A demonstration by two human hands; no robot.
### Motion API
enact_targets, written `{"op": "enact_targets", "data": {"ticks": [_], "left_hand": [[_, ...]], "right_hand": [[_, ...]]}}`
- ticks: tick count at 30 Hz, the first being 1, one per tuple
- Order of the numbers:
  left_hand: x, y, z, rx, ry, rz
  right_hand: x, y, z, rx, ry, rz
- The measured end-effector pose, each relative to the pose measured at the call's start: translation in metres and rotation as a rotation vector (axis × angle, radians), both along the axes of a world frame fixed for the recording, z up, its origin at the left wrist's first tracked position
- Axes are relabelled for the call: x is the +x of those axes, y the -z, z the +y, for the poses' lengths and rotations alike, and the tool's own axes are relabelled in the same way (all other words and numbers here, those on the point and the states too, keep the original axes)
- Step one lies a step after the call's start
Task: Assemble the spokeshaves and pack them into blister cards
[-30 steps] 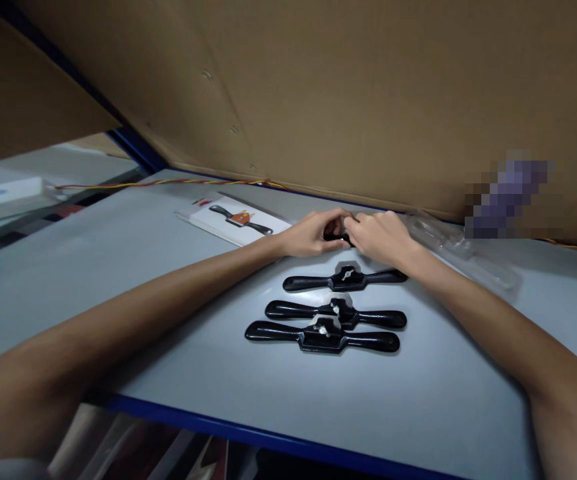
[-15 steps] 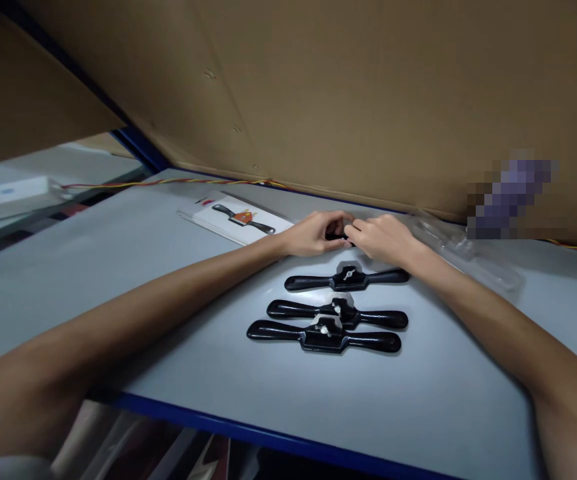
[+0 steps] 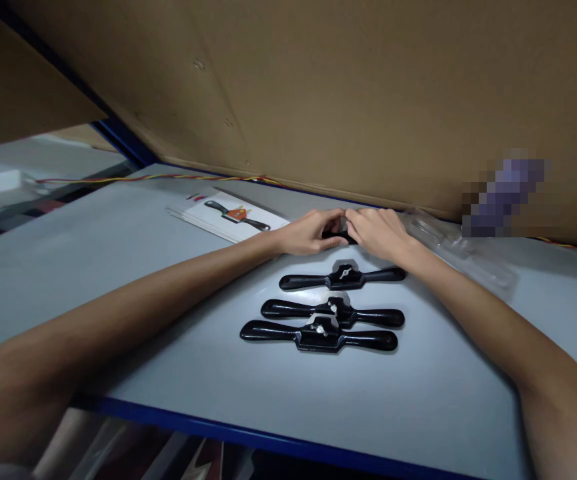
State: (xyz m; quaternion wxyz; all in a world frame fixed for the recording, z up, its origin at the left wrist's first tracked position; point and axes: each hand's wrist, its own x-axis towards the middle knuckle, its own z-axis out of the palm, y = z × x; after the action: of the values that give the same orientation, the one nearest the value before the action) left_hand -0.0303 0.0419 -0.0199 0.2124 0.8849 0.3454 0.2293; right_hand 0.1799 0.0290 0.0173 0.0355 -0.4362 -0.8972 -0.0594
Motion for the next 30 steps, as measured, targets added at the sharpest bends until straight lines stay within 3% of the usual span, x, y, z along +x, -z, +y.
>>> {"op": "enact_targets", "data": {"ticks": [5, 10, 23, 27, 30], "left_hand": [[0.000, 0.006, 0.003, 0.010, 0.041, 0.021], [-0.001, 0.006, 0.004, 0.001, 0.086, 0.032], [0.002, -0.001, 0.002, 0.006, 0.142, 0.110], [0.002, -0.001, -0.001, 0.024, 0.142, 0.154], [0.002, -0.001, -0.004, 0.065, 0.118, 0.177]], "right_hand": [[0.008, 0.020, 0.016, -0.170, -0.001, 0.425], [0.007, 0.033, 0.022, -0.119, -0.037, 0.712], [0.011, 0.038, 0.019, -0.099, -0.124, 0.719], [0.011, 0.027, 0.007, -0.115, -0.011, 0.681], [0.030, 0.009, -0.002, -0.156, 0.043, 0.604]]}}
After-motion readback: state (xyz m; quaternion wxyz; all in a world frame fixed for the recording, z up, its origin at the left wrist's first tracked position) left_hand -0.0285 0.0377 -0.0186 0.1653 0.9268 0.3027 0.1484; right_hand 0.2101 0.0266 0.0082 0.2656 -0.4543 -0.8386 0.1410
